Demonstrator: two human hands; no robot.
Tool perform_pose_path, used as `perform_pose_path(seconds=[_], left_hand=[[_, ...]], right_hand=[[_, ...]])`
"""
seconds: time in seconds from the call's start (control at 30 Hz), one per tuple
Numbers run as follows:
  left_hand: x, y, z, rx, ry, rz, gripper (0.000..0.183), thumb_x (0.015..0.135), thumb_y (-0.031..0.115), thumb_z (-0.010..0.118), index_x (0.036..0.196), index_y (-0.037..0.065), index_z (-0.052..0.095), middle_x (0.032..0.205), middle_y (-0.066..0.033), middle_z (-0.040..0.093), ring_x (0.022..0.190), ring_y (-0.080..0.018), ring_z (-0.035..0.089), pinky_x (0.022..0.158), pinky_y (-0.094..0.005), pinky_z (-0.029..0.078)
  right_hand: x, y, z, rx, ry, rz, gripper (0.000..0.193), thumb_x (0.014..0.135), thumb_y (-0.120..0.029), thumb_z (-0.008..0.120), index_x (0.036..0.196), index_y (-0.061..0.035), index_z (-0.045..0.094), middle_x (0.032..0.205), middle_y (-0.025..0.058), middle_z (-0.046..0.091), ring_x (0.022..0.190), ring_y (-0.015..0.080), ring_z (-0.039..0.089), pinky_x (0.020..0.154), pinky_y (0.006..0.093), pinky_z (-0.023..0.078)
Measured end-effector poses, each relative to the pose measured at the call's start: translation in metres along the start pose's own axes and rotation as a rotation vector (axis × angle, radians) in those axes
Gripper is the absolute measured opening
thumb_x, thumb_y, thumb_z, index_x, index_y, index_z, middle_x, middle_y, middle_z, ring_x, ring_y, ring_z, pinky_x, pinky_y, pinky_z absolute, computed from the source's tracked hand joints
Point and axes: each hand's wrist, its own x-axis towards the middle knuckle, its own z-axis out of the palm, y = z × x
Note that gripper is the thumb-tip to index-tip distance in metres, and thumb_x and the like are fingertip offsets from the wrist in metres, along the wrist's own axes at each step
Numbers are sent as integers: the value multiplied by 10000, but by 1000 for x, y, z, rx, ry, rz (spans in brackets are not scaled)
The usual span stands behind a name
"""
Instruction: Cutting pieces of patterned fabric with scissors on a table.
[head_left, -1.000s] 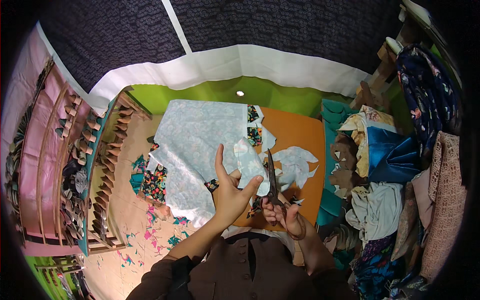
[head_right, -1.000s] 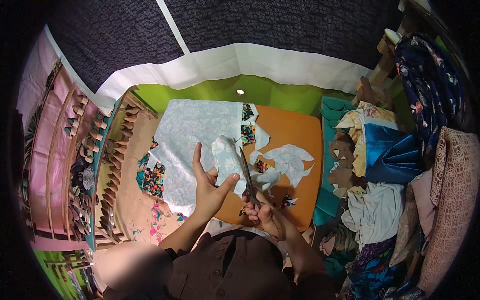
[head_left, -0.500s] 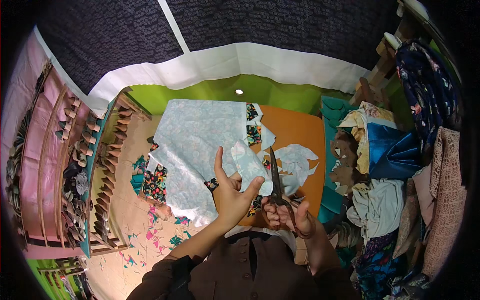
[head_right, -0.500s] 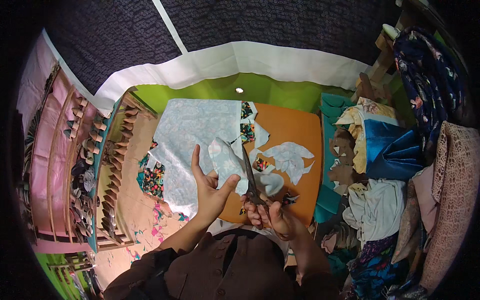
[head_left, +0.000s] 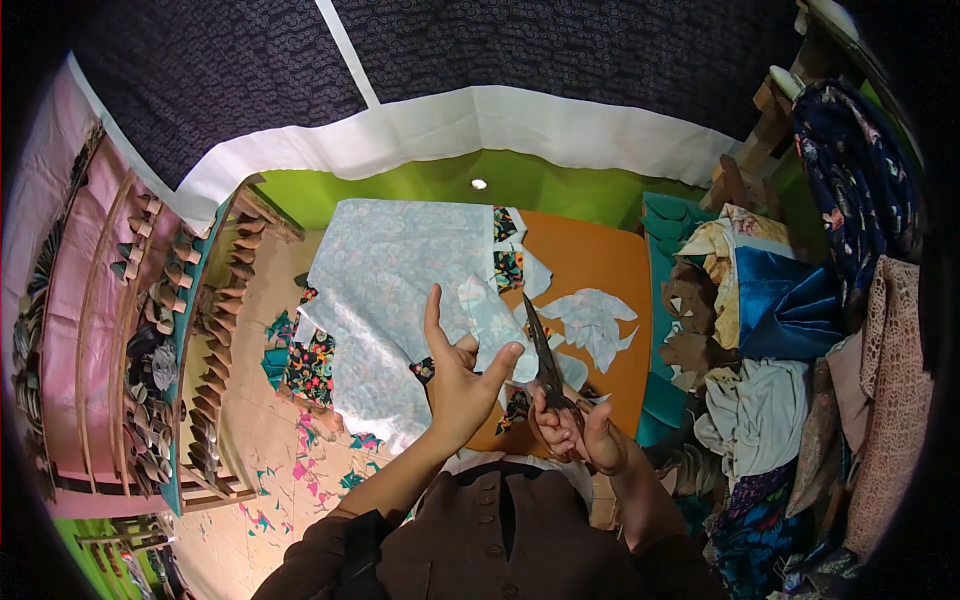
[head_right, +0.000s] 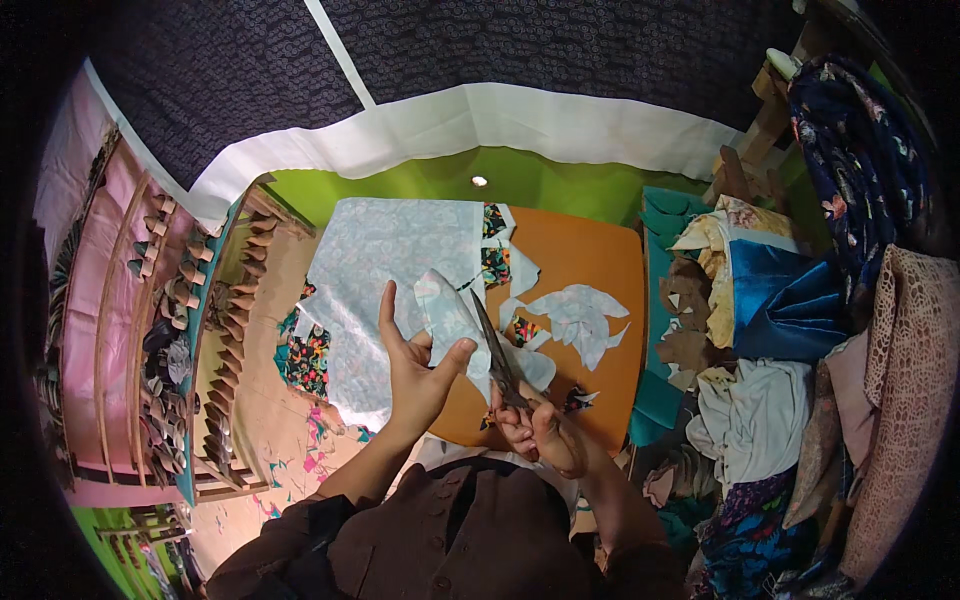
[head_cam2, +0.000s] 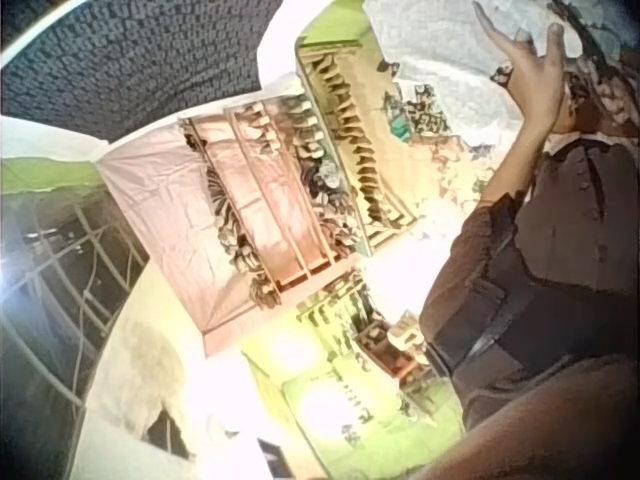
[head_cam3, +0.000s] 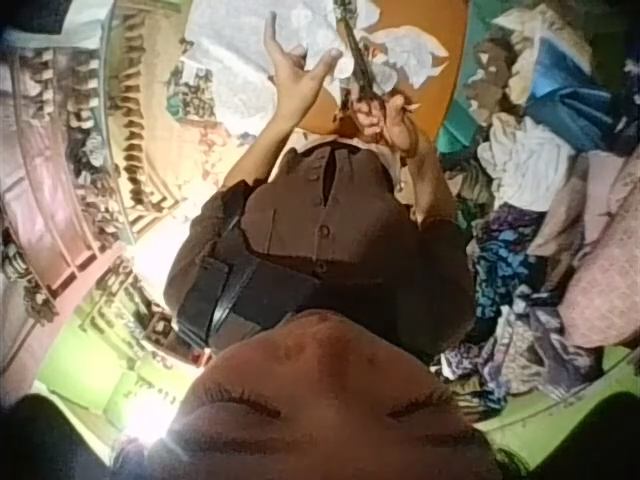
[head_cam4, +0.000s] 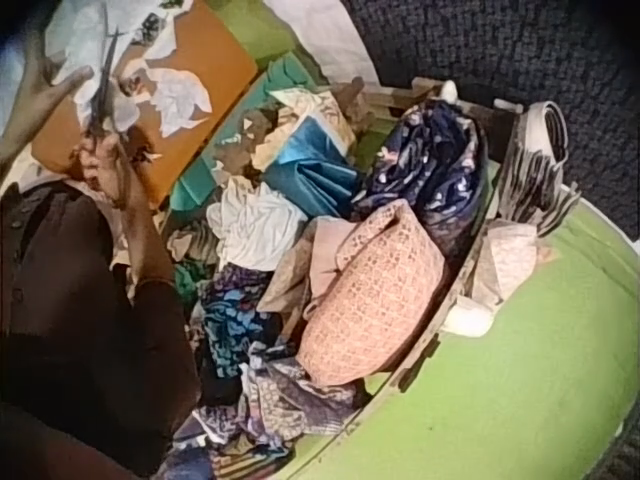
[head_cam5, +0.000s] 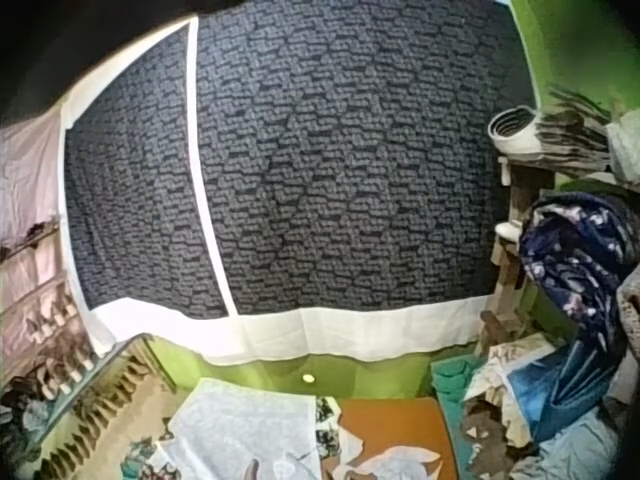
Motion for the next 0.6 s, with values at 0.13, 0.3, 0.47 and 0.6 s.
perform_pose_path(seconds=[0.13,0.3,0.47,0.6], left_hand=[[4,6,1,-22,32,-31,881,743,-7,614,1332,109,-32,745,-92,577,612,-89,537,543,-186,409],[7,-5,-3,42,23,11,880,741,34,634,1330,65,-19,677,-59,561,588,-70,524,516,-181,384],[9,3,2,-14,-13,9,884,742,25,629,1328,76,-31,873,-129,564,698,-122,568,584,-198,440],[11,14,-2,-81,-49,-82,882,749,5,609,1327,87,-51,963,-153,541,790,-163,577,644,-231,472]], right_hand=[[0,1,-5,-14,-2,38,776,626,-767,366,964,-69,365,760,-46,299,566,26,242,451,154,207],[5,6,-1,-44,96,-16,777,625,-765,388,962,-65,377,718,-49,308,528,26,229,436,156,194],[13,1,-2,-39,139,-60,800,603,-769,408,984,-66,399,677,-54,306,517,20,236,441,156,193],[9,-14,3,-167,139,44,852,535,-780,432,983,-57,384,736,-40,300,531,18,228,434,155,187]])
